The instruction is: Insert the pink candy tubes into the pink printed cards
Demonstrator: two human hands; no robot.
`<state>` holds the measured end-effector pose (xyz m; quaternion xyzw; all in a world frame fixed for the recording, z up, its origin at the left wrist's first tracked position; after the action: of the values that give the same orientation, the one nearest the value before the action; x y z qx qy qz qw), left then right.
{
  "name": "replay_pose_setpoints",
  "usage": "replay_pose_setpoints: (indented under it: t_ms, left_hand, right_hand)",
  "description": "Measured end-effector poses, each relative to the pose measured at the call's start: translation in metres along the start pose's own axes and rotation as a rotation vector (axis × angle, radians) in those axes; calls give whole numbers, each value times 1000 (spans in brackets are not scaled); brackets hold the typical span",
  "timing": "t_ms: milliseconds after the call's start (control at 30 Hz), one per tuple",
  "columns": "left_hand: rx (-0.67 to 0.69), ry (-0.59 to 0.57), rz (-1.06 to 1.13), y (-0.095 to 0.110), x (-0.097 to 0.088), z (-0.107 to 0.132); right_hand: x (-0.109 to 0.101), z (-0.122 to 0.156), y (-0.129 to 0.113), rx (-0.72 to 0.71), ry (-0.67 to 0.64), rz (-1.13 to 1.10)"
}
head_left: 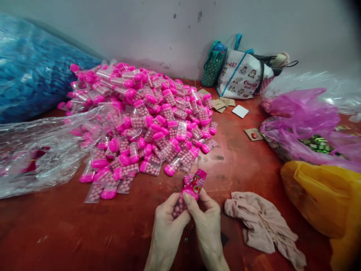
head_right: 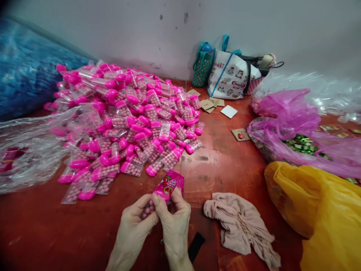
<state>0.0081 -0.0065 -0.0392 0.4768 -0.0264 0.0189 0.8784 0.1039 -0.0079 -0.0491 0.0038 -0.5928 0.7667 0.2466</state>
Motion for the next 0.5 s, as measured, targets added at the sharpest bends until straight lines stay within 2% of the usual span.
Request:
replay_pose_setpoints:
  t_ms: [133, 267, 367, 433, 500]
  left_hand:
    - [-25, 22, 85, 1, -2, 0]
    - [-106, -181, 217, 1, -1, -2]
    - [-114, -320, 307, 1, 2, -1]
    - [-92, -320, 328, 0, 4, 0]
    - [-53, -232, 291, -2, 5, 2]
  right_hand:
    - [2, 5, 5, -10, -3, 15]
    - [3, 2, 0, 66, -147, -93]
    - [1, -2, -4, 70, -181, -99]
    - [0, -2, -4, 44, -161, -64]
    - [0, 0, 0, 21, -114, -30]
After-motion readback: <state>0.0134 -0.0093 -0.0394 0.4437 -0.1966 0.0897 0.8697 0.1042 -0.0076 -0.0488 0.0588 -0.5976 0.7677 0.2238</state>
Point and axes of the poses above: each hand's wrist, its own z-axis away from the middle knuckle, its own x-axis out of the palm, y = z × x, the point moved 4 cm from there along -z, towards the middle knuckle, and after that the axes turned 8 degrees about -x, right-handed, at the moved point
